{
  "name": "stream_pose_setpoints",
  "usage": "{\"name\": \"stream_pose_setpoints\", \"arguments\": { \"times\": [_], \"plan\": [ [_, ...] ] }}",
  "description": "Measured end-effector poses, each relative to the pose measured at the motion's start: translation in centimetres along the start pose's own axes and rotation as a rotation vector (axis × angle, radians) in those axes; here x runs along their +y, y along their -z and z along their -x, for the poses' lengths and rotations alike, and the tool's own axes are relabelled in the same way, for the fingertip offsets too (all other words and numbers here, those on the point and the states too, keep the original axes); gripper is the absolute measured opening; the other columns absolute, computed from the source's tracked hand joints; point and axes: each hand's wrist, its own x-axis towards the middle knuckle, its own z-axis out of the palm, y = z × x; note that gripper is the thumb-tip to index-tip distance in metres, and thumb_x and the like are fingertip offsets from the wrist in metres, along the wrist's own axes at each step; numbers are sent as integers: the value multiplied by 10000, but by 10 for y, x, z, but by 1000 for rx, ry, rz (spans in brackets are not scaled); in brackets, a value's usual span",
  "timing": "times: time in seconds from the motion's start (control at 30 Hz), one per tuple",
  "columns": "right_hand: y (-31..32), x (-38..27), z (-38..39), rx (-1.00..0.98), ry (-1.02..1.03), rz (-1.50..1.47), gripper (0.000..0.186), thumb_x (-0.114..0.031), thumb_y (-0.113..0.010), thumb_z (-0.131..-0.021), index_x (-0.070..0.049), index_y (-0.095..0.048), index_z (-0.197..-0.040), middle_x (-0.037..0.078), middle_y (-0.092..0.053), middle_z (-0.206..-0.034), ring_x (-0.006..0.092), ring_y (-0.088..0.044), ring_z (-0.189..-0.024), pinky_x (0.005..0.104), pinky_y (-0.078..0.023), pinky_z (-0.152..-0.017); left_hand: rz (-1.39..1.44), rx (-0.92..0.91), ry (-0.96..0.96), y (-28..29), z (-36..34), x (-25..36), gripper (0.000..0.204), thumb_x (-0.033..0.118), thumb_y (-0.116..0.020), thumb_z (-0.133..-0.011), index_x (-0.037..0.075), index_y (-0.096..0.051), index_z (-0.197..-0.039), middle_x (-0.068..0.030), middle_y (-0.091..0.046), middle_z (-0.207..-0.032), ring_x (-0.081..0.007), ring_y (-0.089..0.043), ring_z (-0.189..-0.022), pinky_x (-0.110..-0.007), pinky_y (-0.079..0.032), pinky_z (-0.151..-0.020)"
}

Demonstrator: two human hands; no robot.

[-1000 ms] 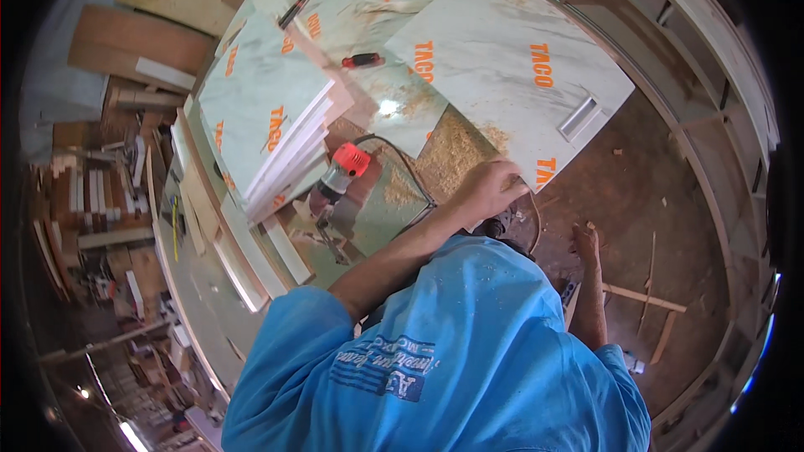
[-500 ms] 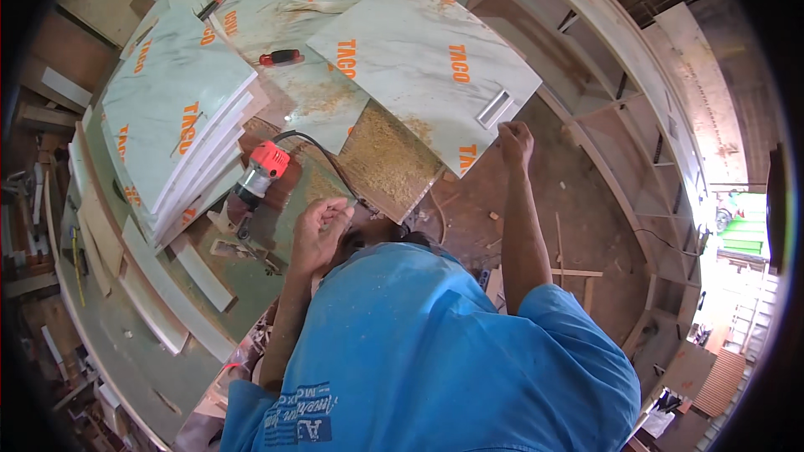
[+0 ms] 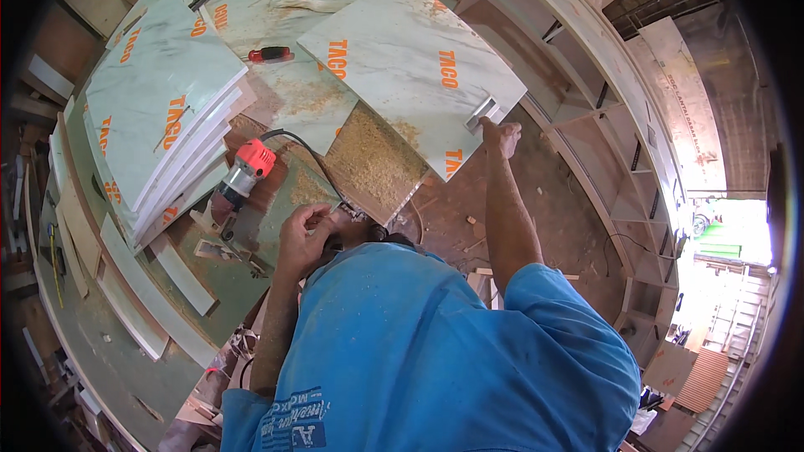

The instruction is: The person uses a handheld router to cut out sections from white boards and then uses a hand tool to scrape the interior edges of the cutouts.

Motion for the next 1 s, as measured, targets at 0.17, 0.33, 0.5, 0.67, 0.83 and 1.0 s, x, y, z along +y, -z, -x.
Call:
{"name": "stream_pose_setpoints", "arguments": {
  "times": [0.17, 0.33, 0.5, 0.67, 0.83, 1.0],
  "plan": [
    [-9, 18, -17, -180, -36, -218, 772, -426, -880, -649, 7, -528, -1183, 199, -632, -1146, 335, -622, -1110, 451, -487, -976, 45, -29, 37, -21, -11, 20, 374, 257, -745, -921, -31, -699, -1155, -143, -731, -1009, -196, -704, -896, -345, -553, -796],
    [-22, 35, -44, -174, -37, -294, 788, -375, -901, -654, 16, -507, -1213, 201, -641, -1145, 288, -647, -1053, 432, -521, -884, 91, -73, 21, -45, -30, 16, 387, 254, -761, -912, -40, -695, -1155, -142, -726, -1007, -184, -690, -883, -331, -550, -795],
    [6, 7, -22, -427, -5, -575, 432, -274, -887, -737, -16, -615, -522, 44, -534, -490, 158, -467, -394, 323, -418, -450, 22, -107, 17, -56, -42, 16, 422, 276, -771, -904, -42, -691, -1170, -145, -720, -1044, -191, -683, -920, -329, -548, -814],
    [-17, 38, -56, -390, 28, -577, 392, -267, -889, -734, 13, -650, -596, 75, -587, -559, 155, -524, -447, 324, -440, -468, 8, -123, 15, -75, -56, 17, 439, 293, -778, -897, -42, -690, -1168, -152, -720, -1037, -202, -688, -915, -337, -550, -814],
    [-34, 37, -54, -321, 23, -597, 344, -253, -877, -759, 40, -698, -742, 101, -659, -694, 172, -573, -510, 357, -469, -481, -13, -72, 34, -76, -58, 9, 446, 298, -785, -891, -40, -690, -1167, -155, -723, -1021, -210, -697, -903, -339, -555, -801],
    [-42, 43, -84, -619, -23, -445, 409, -286, -905, -756, 52, -746, -922, 78, -679, -755, 189, -631, -599, 350, -532, -548, 3, -44, 14, -82, -64, -18, 431, 334, -783, -878, -23, -723, -1112, -158, -751, -985, -221, -719, -899, -346, -565, -816]
  ]
}}
